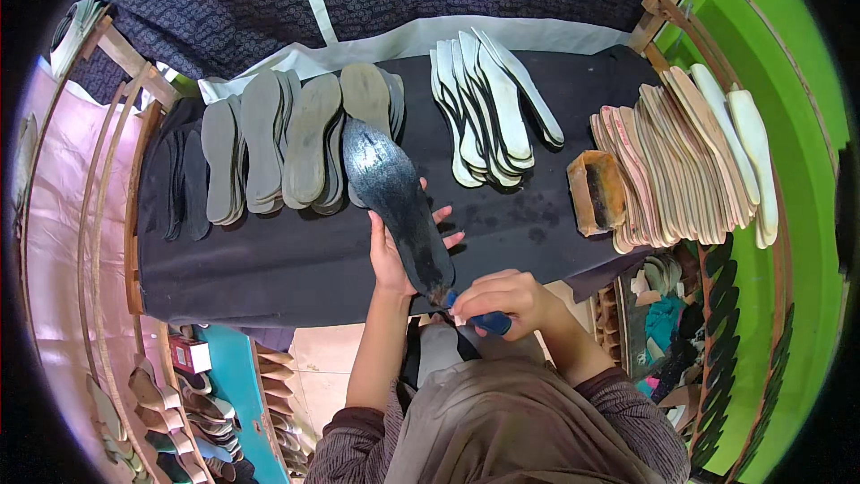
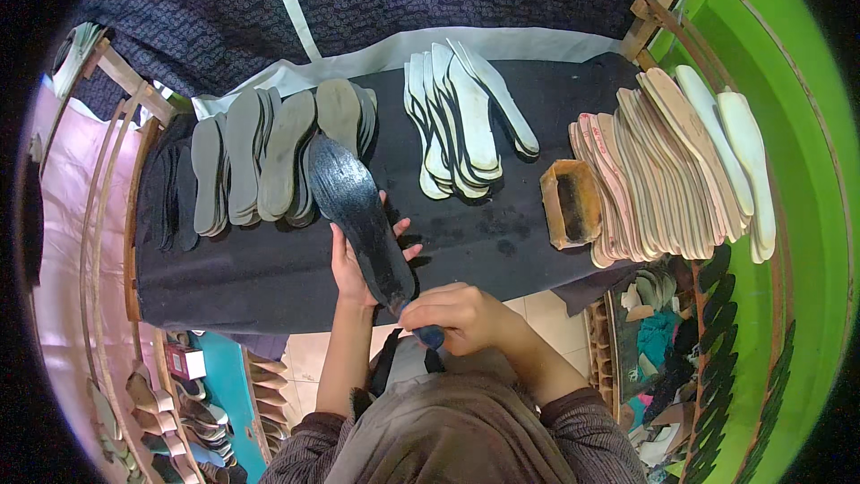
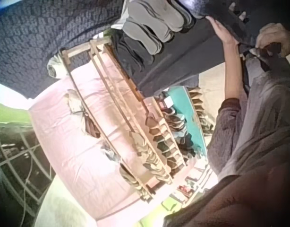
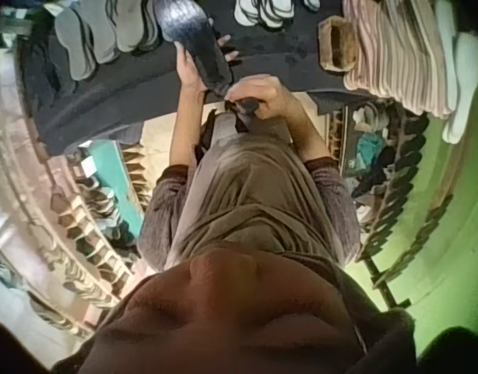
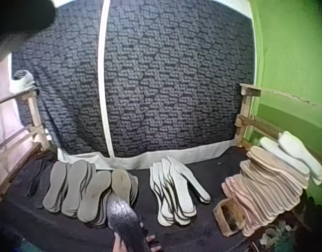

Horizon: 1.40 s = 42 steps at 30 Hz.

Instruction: The person applies adhesive to shoe insoles using a brush, then places the insoles on a rack to dry.

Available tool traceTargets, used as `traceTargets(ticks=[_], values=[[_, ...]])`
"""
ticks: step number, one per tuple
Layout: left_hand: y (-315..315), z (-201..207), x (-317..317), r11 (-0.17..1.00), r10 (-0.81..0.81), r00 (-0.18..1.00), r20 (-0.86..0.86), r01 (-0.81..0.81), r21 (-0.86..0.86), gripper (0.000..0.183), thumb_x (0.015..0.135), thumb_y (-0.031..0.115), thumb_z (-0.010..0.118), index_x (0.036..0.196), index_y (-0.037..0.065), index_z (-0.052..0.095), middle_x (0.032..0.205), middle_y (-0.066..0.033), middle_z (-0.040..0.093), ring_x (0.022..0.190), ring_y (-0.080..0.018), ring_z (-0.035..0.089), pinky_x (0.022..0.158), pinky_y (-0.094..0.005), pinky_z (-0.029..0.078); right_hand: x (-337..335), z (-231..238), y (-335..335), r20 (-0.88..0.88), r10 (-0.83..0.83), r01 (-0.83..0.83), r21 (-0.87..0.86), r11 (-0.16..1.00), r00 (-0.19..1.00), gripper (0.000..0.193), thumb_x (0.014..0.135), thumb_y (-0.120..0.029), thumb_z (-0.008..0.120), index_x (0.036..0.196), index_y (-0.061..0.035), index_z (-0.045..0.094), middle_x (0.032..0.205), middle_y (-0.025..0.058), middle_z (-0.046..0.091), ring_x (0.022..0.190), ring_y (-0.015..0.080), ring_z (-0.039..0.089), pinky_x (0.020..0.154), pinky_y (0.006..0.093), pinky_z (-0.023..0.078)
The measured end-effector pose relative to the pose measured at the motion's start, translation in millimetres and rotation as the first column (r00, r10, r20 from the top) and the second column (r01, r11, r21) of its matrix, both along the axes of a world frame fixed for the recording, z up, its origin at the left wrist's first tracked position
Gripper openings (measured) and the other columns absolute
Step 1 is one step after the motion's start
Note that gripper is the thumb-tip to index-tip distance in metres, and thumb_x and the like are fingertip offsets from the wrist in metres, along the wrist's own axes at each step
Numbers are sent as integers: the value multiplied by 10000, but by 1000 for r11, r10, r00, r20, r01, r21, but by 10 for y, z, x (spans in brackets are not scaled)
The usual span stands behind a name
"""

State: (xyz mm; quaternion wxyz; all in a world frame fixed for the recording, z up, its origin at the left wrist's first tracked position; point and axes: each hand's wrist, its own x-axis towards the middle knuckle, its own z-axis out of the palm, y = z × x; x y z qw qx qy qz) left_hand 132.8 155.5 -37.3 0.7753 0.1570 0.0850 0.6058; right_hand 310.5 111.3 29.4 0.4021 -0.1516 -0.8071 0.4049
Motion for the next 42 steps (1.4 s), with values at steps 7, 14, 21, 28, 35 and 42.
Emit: traceTargets(ticks=[7,14,21,28,35,42], values=[[7,24,-5,1000,16,1000,1,-16,0,654,949,569,187,1425,134,296,1469,-32,300,1145,-312,475,887,-574,449,116,14,82,34,-165,164,47,985,986,337,607,1,729,920,-41,612,881,114,667,774,289,657,693,353,530],[-2,10,-10,1000,18,999,31,-18,15,638,957,538,195,1427,113,276,1465,-63,308,1146,-334,491,904,-598,436,46,6,-4,35,-110,110,-8,994,993,219,665,30,652,870,-42,617,865,123,659,749,289,651,651,351,519],[13,14,9,999,-27,999,46,26,23,661,950,566,191,1430,119,277,1470,-50,293,1162,-323,471,903,-579,444,61,50,134,-5,-209,208,101,973,978,276,668,-32,701,926,-44,604,903,114,666,787,294,656,706,358,525],[-14,32,9,999,-42,999,28,42,14,662,951,566,168,1443,131,253,1476,-52,284,1207,-339,441,911,-581,440,34,92,146,-37,-203,206,128,970,979,263,648,-38,700,895,-36,610,882,121,666,793,291,658,717,361,526],[-11,43,13,997,-77,997,15,77,31,658,952,563,169,1444,134,256,1474,-57,288,1220,-354,429,907,-589,436,24,123,196,-22,-290,291,24,957,957,226,685,-63,714,890,-59,619,873,94,675,794,282,658,709,345,523],[-25,30,8,998,-62,997,-49,64,22,653,956,547,183,1441,116,252,1455,-74,320,1210,-418,424,915,-594,435,-24,115,224,-53,-281,286,170,943,958,234,597,30,692,810,-31,615,856,116,681,770,264,672,690,334,537]])
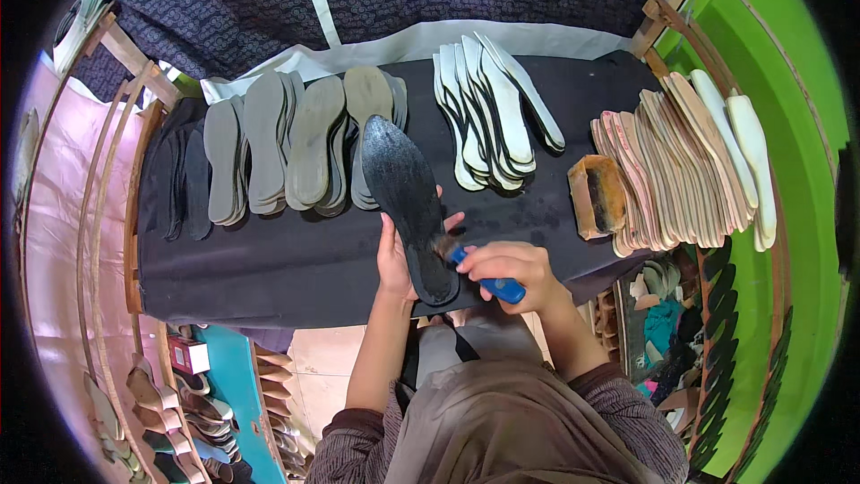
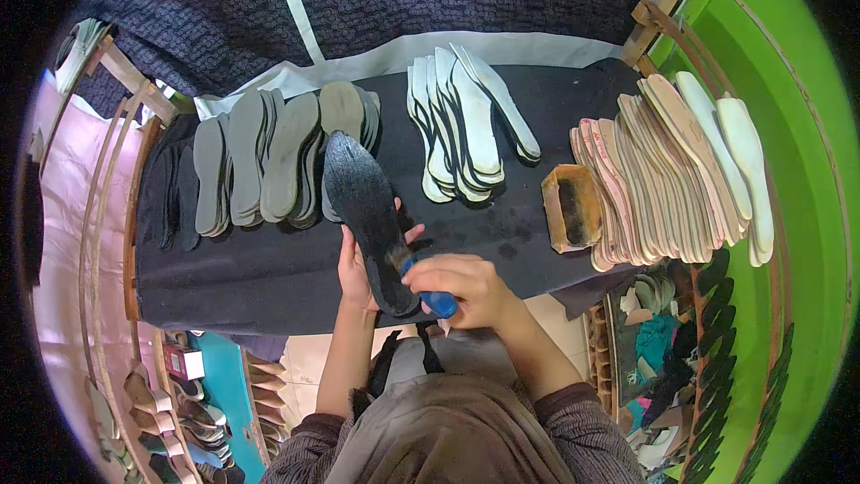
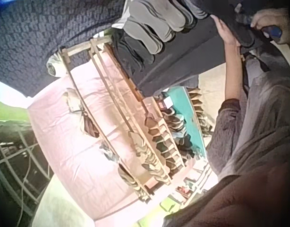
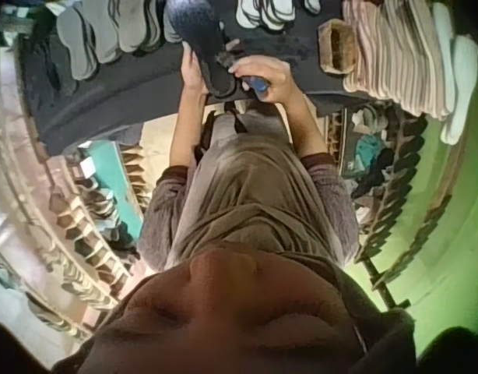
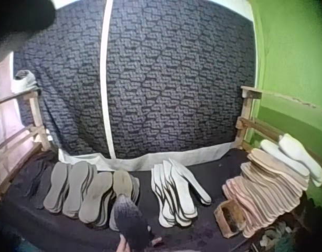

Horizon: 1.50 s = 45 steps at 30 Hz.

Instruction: The person applies adhesive to shoe insoles using a brush, then places the insoles on a rack to dry.

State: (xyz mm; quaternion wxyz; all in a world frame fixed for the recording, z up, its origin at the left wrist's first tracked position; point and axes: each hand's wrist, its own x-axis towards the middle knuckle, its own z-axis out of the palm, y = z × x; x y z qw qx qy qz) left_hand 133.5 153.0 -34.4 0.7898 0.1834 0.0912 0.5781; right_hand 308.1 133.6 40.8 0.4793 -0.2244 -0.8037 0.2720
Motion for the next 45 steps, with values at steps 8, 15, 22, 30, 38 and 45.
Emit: traceTargets(ticks=[8,15,22,30,38,45], values=[[-5,35,24,998,-54,987,153,55,-5,658,956,549,173,1444,113,242,1448,-68,334,1195,-412,441,920,-580,444,34,99,63,-43,-111,111,-12,994,993,249,619,59,683,844,-21,613,851,138,670,739,247,666,643,312,534],[-8,14,3,1000,-21,999,-39,22,16,684,948,572,152,1447,111,232,1469,-85,287,1200,-362,443,829,-584,499,97,39,-16,18,1,-1,-39,999,1000,215,633,38,684,825,-29,613,853,140,674,731,259,669,654,307,531],[-12,84,30,998,14,1000,18,-13,-66,682,950,570,153,1450,113,228,1472,-66,289,1203,-360,439,807,-548,517,73,-4,-1,-19,-92,92,-30,995,996,240,684,5,677,913,-38,622,946,129,664,830,294,656,726,339,531],[11,-32,-13,998,-40,999,33,39,44,678,953,560,155,1439,99,255,1454,-58,326,1175,-362,469,877,-534,480,106,-64,-75,47,22,-17,-116,993,999,230,684,-38,695,904,-49,629,919,114,670,805,286,661,729,351,532],[-12,2,19,1000,-20,1000,-18,20,3,705,937,599,170,1448,119,241,1466,-52,299,1221,-315,432,858,-606,459,84,-111,-129,17,-12,12,-31,999,1000,211,683,-47,687,879,-45,609,895,103,671,806,287,661,713,351,533],[3,9,17,1000,12,1000,-11,-12,-3,686,940,592,181,1446,135,246,1470,-35,294,1240,-323,412,867,-663,415,113,-154,-197,16,10,-9,-109,994,1000,244,598,47,683,822,-29,624,841,133,680,695,268,662,620,318,527]])
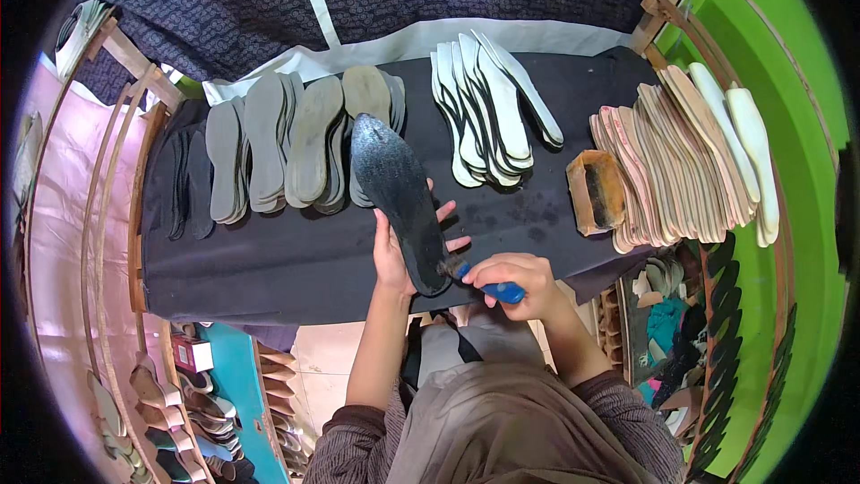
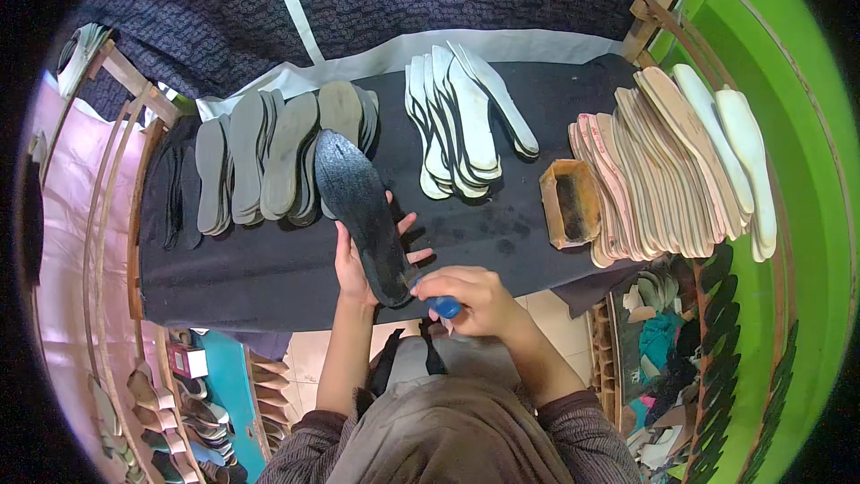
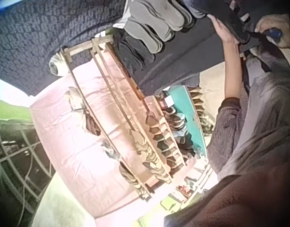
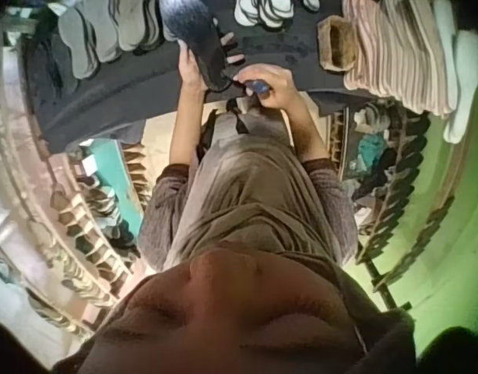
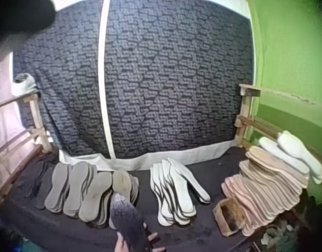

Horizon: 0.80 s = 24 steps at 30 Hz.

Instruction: The person applies adhesive to shoe insoles using a brush, then places the insoles on a rack to dry.

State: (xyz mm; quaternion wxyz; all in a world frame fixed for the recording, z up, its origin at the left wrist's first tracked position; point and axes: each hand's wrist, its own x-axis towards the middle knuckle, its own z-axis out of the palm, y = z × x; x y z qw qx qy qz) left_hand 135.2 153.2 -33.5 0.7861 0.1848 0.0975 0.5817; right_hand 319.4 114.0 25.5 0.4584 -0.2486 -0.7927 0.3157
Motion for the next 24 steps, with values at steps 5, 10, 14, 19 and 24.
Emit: traceTargets(ticks=[5,10,14,19,24], values=[[-2,-19,4,1000,7,1000,15,-7,-20,666,943,577,151,1445,148,239,1464,-44,300,1277,-346,367,891,-710,374,-63,20,31,-82,-93,105,159,982,992,243,593,46,680,817,-25,616,837,148,672,653,270,641,601,315,516],[-6,-27,-25,1000,11,998,69,-12,5,657,944,578,167,1440,158,258,1464,-43,298,1282,-341,361,885,-689,393,24,20,-47,-36,17,-14,79,997,999,242,604,27,694,827,-23,613,833,139,672,659,268,646,602,314,516],[16,-40,-38,1000,17,997,80,-18,18,644,943,576,151,1437,178,265,1469,-35,293,1296,-345,348,897,-720,361,8,-35,-95,-59,-20,25,88,996,998,233,619,10,702,832,-23,614,848,140,673,661,261,649,596,319,516],[0,-25,-32,1000,17,995,100,-16,-12,650,944,577,165,1442,169,258,1474,-37,282,1291,-345,349,900,-702,371,21,-75,-117,-48,-65,70,95,993,997,240,661,-39,708,884,-40,622,913,111,663,739,280,652,655,328,527],[1,-22,-31,999,4,996,90,-7,32,645,946,573,177,1446,172,251,1482,-40,267,1288,-345,347,900,-690,380,63,-46,-109,-44,28,-29,-31,999,999,239,642,5,690,867,-32,616,904,124,670,763,279,662,667,324,528]])
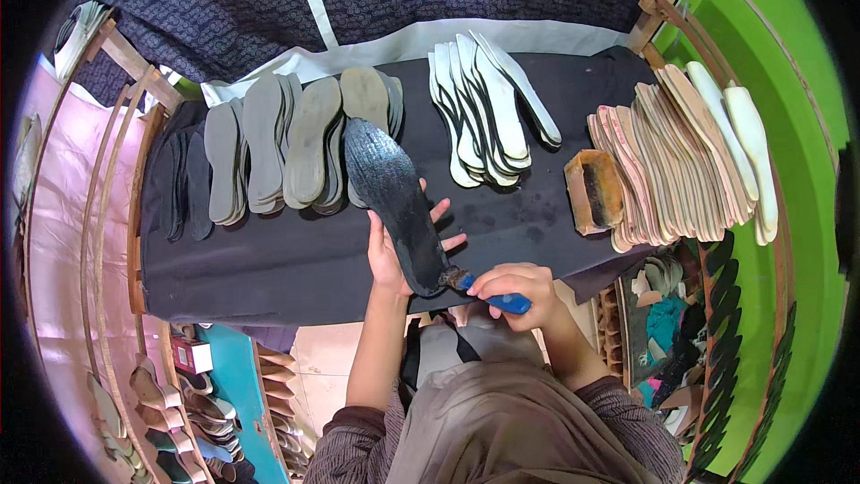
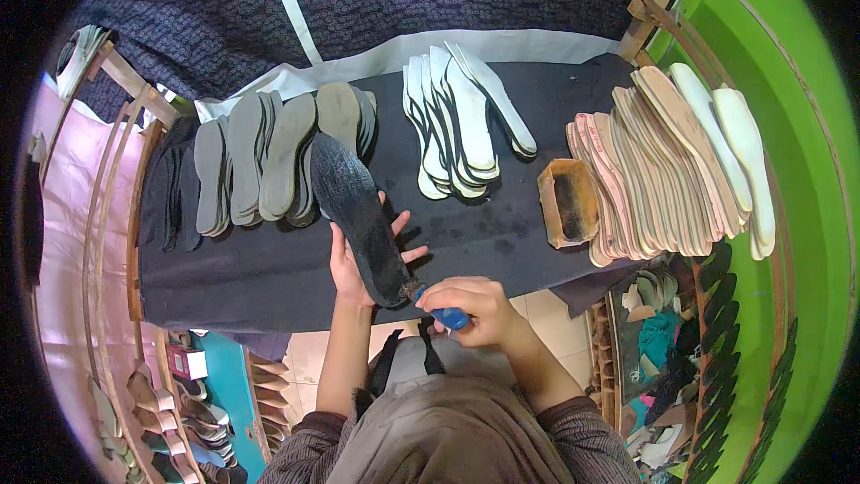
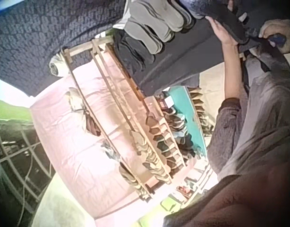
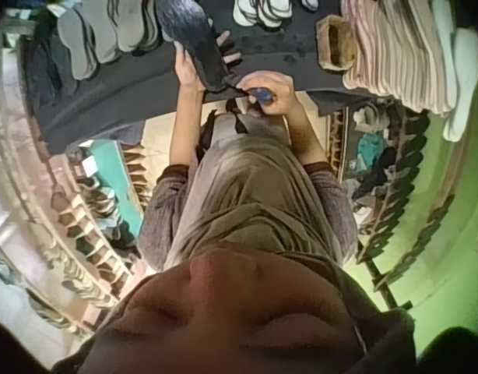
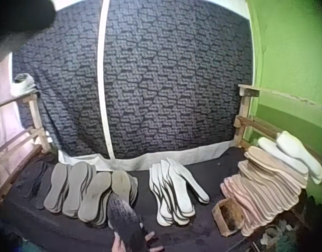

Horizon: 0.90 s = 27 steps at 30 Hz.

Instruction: The person applies adhesive to shoe insoles using a brush, then places the insoles on a rack to dry.

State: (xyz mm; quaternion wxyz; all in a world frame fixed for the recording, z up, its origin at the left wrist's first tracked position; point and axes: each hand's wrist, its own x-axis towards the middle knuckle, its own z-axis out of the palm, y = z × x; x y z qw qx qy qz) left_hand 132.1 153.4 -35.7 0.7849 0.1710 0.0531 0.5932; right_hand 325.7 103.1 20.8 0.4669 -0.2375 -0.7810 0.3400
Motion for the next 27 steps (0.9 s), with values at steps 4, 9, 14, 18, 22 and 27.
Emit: traceTargets(ticks=[4,9,14,18,22,27], values=[[14,7,-7,1000,-6,998,60,7,-17,634,950,564,169,1448,180,246,1490,-36,255,1308,-354,320,902,-701,370,-81,39,17,-168,-76,75,-10,997,983,260,627,137,570,845,-4,581,884,177,671,612,196,624,570,273,518],[15,4,-15,1000,-25,993,112,26,-15,631,951,560,166,1449,180,244,1493,-31,250,1323,-359,300,903,-710,360,-135,-65,14,-205,-129,125,-32,992,970,260,637,99,596,869,-17,594,911,166,664,695,227,635,635,295,520],[-7,13,-12,1000,4,998,57,-3,-13,629,952,556,164,1450,180,237,1491,-33,252,1315,-362,309,904,-714,358,-56,-6,7,-71,-2,0,-20,1000,998,266,636,43,652,885,-37,609,898,136,665,794,278,657,721,332,526],[11,11,-9,1000,-11,995,94,12,-16,632,952,557,160,1450,177,233,1489,-40,254,1312,-363,311,901,-711,364,-67,-33,21,-112,-20,14,-53,998,994,269,637,42,642,894,-27,606,894,135,665,796,279,657,712,331,528],[8,8,6,999,-23,994,106,26,-26,640,951,558,158,1451,164,233,1487,-46,257,1308,-363,317,903,-703,365,-138,44,102,-135,-53,64,75,995,989,248,655,81,630,880,-12,583,910,168,665,728,269,647,645,315,520],[-3,11,11,1000,-20,999,50,20,4,648,950,561,154,1448,156,242,1486,-47,259,1299,-360,332,907,-698,366,-68,-1,34,-100,-28,28,-5,1000,995,307,606,79,628,890,-33,595,897,120,664,775,277,651,689,327,528]])
